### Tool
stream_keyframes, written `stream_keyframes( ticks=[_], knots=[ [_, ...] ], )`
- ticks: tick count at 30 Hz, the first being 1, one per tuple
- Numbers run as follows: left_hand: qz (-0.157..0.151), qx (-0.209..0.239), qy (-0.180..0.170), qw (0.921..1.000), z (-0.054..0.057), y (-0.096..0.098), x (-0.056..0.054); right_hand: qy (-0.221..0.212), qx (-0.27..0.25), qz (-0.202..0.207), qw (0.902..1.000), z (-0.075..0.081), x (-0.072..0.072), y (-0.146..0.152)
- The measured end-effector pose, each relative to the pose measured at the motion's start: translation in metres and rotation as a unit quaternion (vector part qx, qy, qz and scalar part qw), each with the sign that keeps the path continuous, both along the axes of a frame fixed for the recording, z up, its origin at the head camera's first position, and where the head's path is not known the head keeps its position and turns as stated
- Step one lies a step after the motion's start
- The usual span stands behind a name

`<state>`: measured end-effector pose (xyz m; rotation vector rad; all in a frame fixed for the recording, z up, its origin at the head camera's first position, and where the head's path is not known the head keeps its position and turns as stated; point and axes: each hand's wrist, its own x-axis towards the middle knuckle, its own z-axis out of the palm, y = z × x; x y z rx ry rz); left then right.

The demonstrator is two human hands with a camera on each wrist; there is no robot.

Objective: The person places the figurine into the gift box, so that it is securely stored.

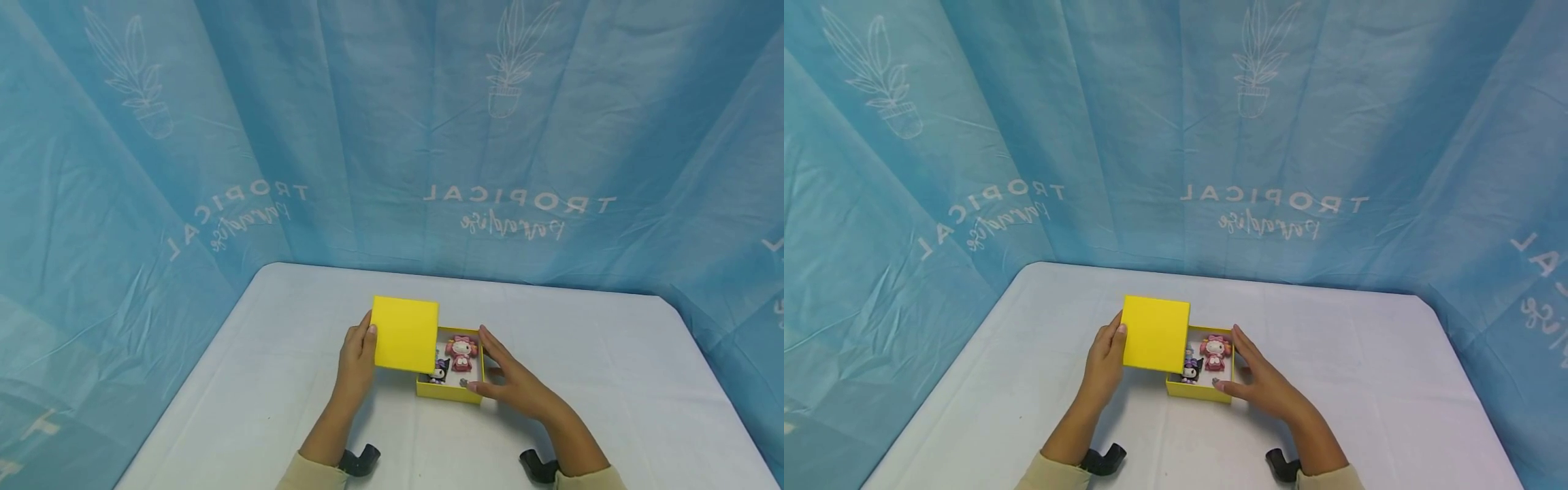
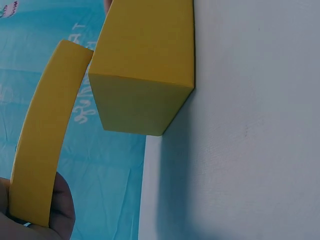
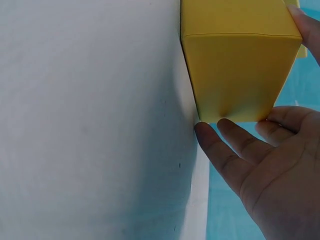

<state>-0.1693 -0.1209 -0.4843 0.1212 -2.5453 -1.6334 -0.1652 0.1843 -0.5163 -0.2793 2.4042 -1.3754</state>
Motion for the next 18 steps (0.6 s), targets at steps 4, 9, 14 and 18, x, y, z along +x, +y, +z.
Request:
stream_keyframes(
  ticks=[4,9,14,18],
  knots=[
    [-0.008,-0.005,-0.009,0.9999,-0.001,0.0022,0.0005,0.0,-0.003,-0.002,1.0,0.0008,0.0008,-0.0001],
    [-0.015,-0.002,-0.023,0.9996,-0.001,0.0049,0.0017,-0.002,-0.004,-0.004,1.0,0.0013,0.0014,-0.0004],
    [-0.022,-0.001,-0.048,0.9986,0.0,0.0077,0.0024,0.004,-0.007,0.0,1.0,0.0011,0.0008,0.0002],
    [-0.017,-0.004,-0.061,0.998,0.0,0.0105,0.0022,0.007,-0.006,0.0,1.0,0.0007,0.0005,0.0004]
  ],
)
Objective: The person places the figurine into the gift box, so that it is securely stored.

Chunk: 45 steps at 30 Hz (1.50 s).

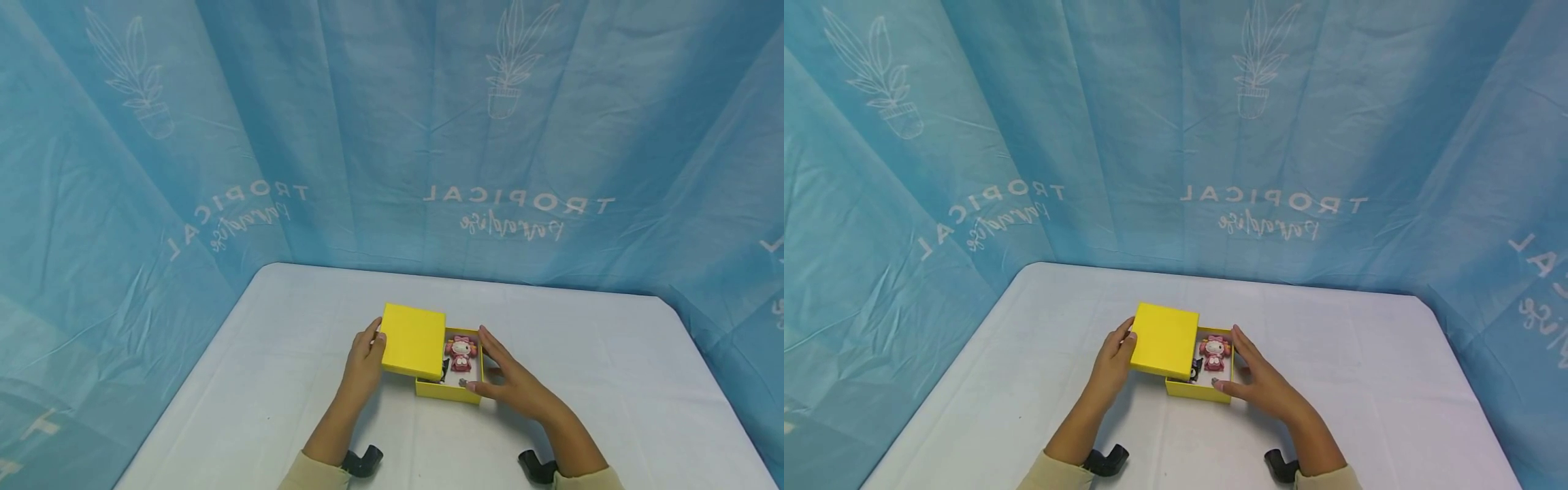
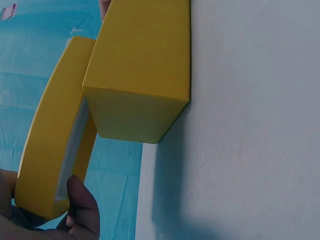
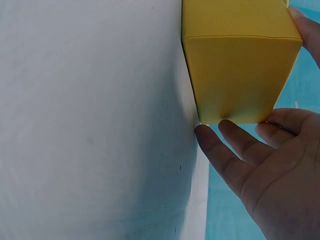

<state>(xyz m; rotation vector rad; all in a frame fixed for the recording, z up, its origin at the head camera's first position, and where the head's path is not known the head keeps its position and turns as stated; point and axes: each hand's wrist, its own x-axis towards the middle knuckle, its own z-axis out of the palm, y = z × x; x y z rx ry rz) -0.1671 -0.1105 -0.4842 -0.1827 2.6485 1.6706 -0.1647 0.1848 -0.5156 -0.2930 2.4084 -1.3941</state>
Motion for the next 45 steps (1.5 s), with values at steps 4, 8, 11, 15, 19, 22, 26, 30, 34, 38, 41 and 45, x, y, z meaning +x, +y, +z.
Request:
stream_keyframes(
  ticks=[4,8,11,15,19,22,26,30,34,38,41,45],
  knots=[
    [0.003,-0.006,-0.01,0.9999,-0.002,0.002,0.0,0.004,0.006,-0.002,1.0,0.0,-0.001,-0.001],
    [0.0,-0.012,-0.014,0.9998,-0.003,0.002,0.0,0.003,0.009,-0.005,0.9999,0.0,-0.001,-0.001],
    [-0.006,-0.013,-0.017,0.9998,-0.004,0.002,0.0,0.004,0.011,-0.005,0.9999,-0.001,-0.001,-0.002],
    [-0.021,-0.021,-0.022,0.9993,-0.004,0.003,0.0,0.008,0.019,-0.007,0.9998,-0.002,-0.002,-0.003],
    [-0.04,-0.026,-0.022,0.9986,-0.003,0.004,0.0,0.016,0.032,-0.012,0.9993,-0.002,-0.003,-0.004],
    [-0.055,-0.03,-0.018,0.9979,-0.004,0.004,0.001,0.019,0.041,-0.013,0.9989,-0.001,-0.002,-0.005],
    [-0.071,-0.035,-0.012,0.9968,-0.005,0.005,0.002,0.019,0.055,-0.013,0.9982,0.001,-0.002,-0.005],
    [-0.082,-0.034,-0.01,0.996,-0.006,0.007,0.005,0.018,0.058,-0.01,0.9981,0.003,-0.002,-0.006],
    [-0.089,-0.031,-0.014,0.9955,-0.005,0.011,0.007,0.019,0.045,-0.005,0.9988,0.005,0.0,-0.008],
    [-0.098,-0.028,-0.015,0.9946,-0.005,0.014,0.009,0.027,0.044,-0.001,0.9987,0.007,0.003,-0.009],
    [-0.102,-0.032,-0.014,0.9942,-0.005,0.016,0.01,0.035,0.046,-0.001,0.9983,0.007,0.005,-0.008],
    [-0.099,-0.04,-0.014,0.9941,-0.006,0.018,0.012,0.039,0.051,-0.004,0.9979,0.008,0.008,-0.006]
  ],
)
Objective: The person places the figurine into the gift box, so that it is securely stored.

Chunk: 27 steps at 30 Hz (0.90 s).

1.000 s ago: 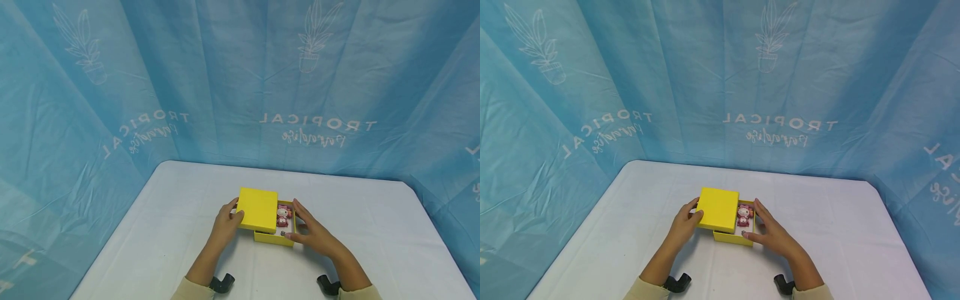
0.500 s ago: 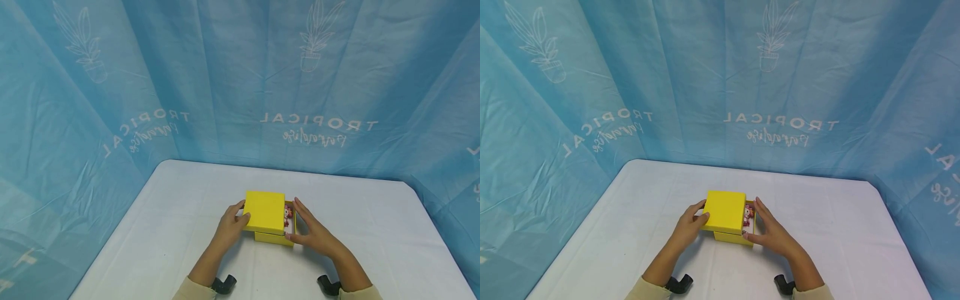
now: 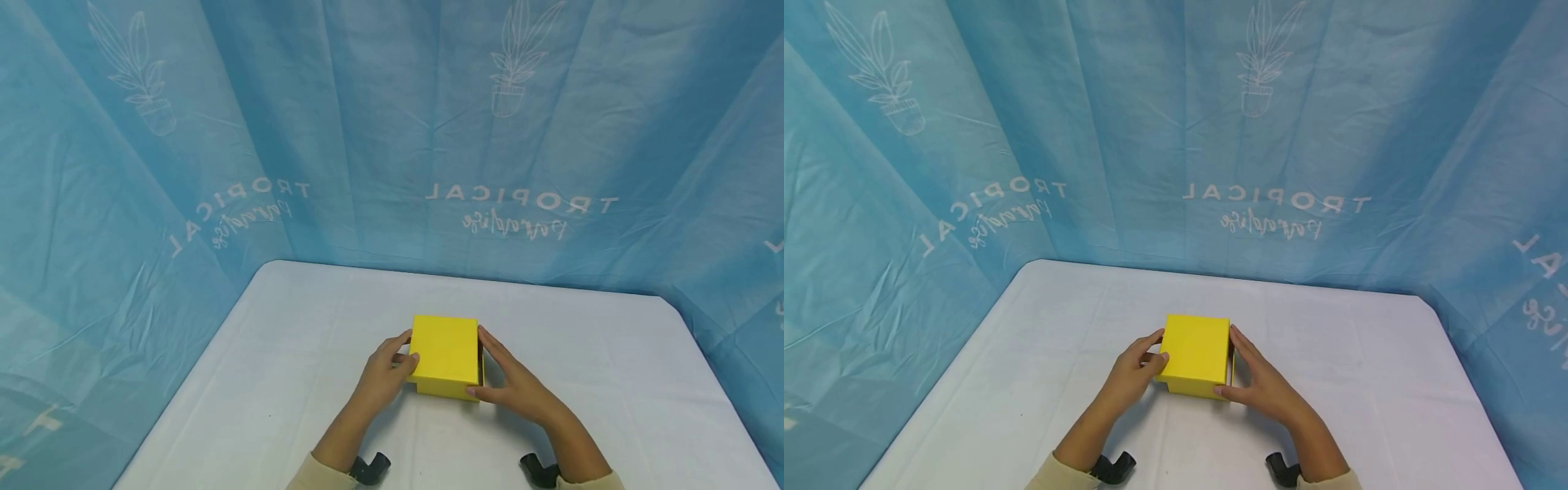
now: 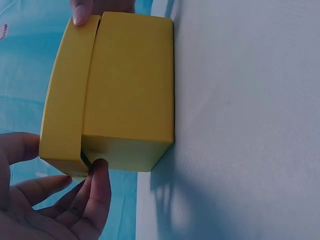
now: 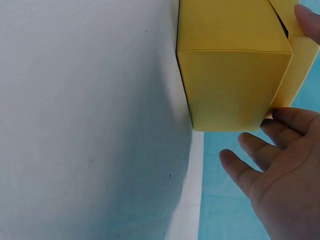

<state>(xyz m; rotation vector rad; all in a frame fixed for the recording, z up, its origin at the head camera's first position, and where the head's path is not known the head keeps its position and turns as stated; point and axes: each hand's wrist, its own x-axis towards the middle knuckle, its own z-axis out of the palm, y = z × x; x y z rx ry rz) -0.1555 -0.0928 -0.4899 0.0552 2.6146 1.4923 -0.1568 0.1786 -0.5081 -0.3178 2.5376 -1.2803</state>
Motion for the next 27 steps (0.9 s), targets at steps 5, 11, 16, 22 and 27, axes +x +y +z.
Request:
stream_keyframes(
  ticks=[5,11,16,22,27],
  knots=[
    [-0.01,0.009,0.006,0.9999,0.0007,0.0004,0.0011,-0.009,0.004,-0.007,0.9999,0.0022,0.0024,0.0018],
    [-0.007,0.009,-0.005,0.9999,0.0013,0.0032,0.003,-0.018,-0.012,-0.008,0.9997,0.0059,0.0045,0.0044],
    [-0.005,0.0,-0.004,1.0,0.0006,0.0057,0.003,-0.014,-0.029,-0.001,0.9995,0.0047,0.005,0.0069],
    [-0.012,0.005,-0.006,0.9999,0.0006,0.0062,0.0036,-0.01,-0.036,0.002,0.9993,0.002,0.0053,0.0082],
    [-0.016,0.008,-0.007,0.9998,0.0,0.0063,0.0031,-0.014,-0.042,0.001,0.999,0.0002,0.0048,0.0085]
  ],
)
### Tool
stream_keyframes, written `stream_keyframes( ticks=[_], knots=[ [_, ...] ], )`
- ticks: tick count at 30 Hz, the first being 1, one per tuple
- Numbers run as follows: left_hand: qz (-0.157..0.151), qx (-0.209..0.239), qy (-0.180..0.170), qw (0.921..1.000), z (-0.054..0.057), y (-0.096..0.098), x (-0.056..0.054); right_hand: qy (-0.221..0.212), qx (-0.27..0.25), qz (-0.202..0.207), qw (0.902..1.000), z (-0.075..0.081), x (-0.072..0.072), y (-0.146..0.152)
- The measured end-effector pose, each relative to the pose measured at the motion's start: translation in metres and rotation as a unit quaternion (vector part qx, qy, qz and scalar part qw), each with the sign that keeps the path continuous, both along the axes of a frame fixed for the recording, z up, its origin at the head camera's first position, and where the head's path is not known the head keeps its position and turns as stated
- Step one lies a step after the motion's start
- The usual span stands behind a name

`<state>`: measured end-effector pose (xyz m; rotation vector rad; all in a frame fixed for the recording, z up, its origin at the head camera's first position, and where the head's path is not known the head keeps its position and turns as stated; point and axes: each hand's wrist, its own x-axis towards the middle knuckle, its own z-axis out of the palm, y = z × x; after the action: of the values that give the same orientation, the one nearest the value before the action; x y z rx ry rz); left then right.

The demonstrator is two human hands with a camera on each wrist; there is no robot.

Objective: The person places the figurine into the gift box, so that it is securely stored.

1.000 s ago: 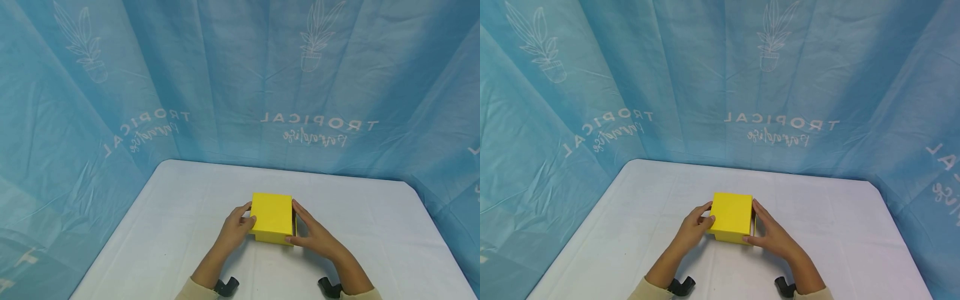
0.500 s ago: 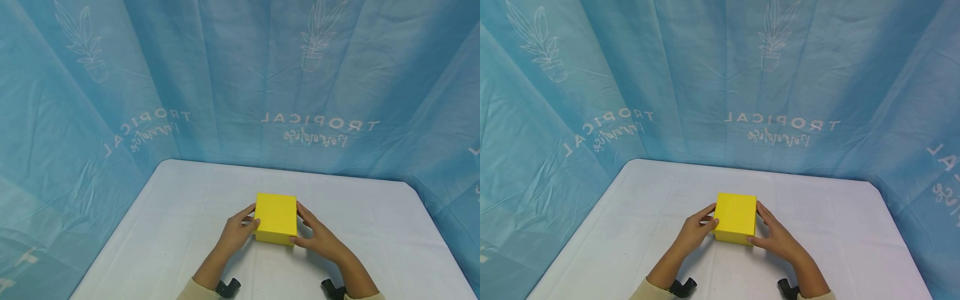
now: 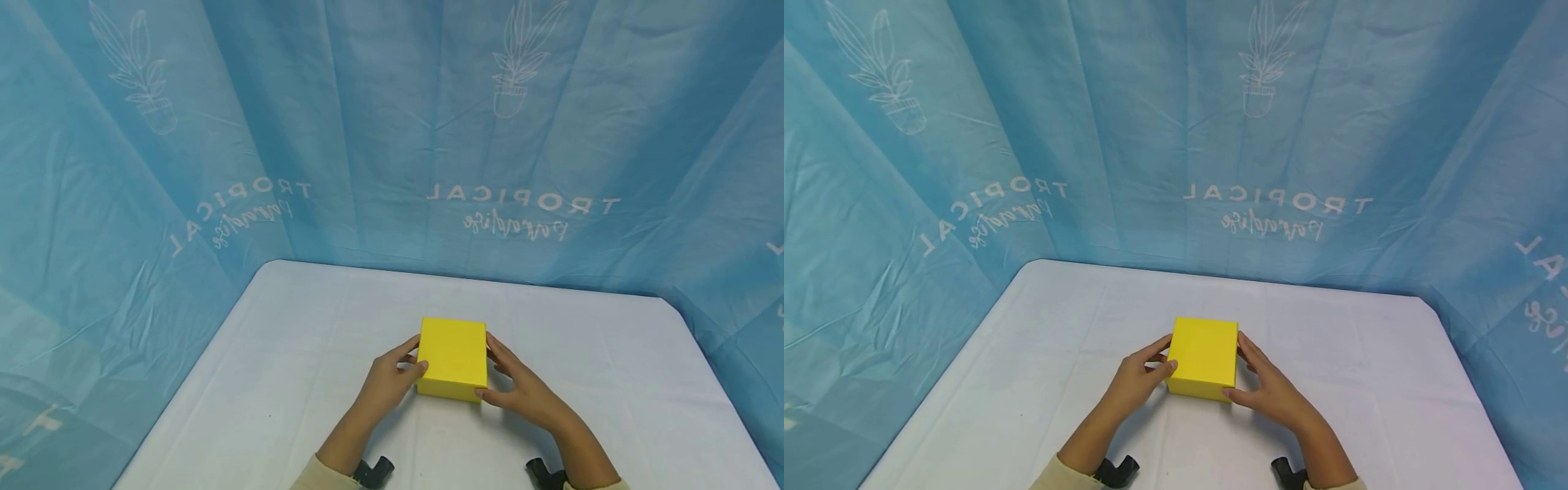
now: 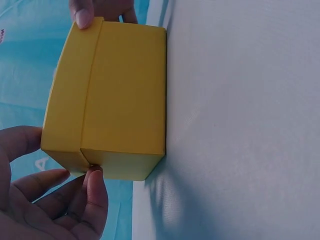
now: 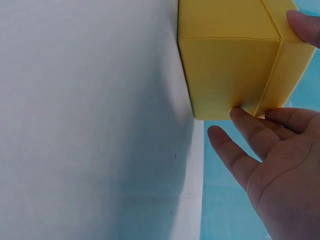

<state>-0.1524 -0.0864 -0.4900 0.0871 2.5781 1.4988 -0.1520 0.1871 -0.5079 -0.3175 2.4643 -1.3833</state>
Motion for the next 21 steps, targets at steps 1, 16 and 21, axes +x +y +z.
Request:
stream_keyframes(
  ticks=[1,16,21],
  knots=[
    [0.0,0.0,0.0,1.0,-0.0004,-0.0001,0.0,0.001,0.002,0.002,1.0,-0.0007,0.0,0.0001],
    [-0.019,0.015,-0.001,0.9997,-0.0055,-0.0036,0.004,-0.017,0.002,0.009,0.9998,-0.0054,0.0028,0.0004],
    [-0.022,0.007,-0.004,0.9997,-0.0055,-0.0039,0.0041,-0.022,-0.007,0.013,0.9997,-0.0059,0.0037,0.0003]
  ],
)
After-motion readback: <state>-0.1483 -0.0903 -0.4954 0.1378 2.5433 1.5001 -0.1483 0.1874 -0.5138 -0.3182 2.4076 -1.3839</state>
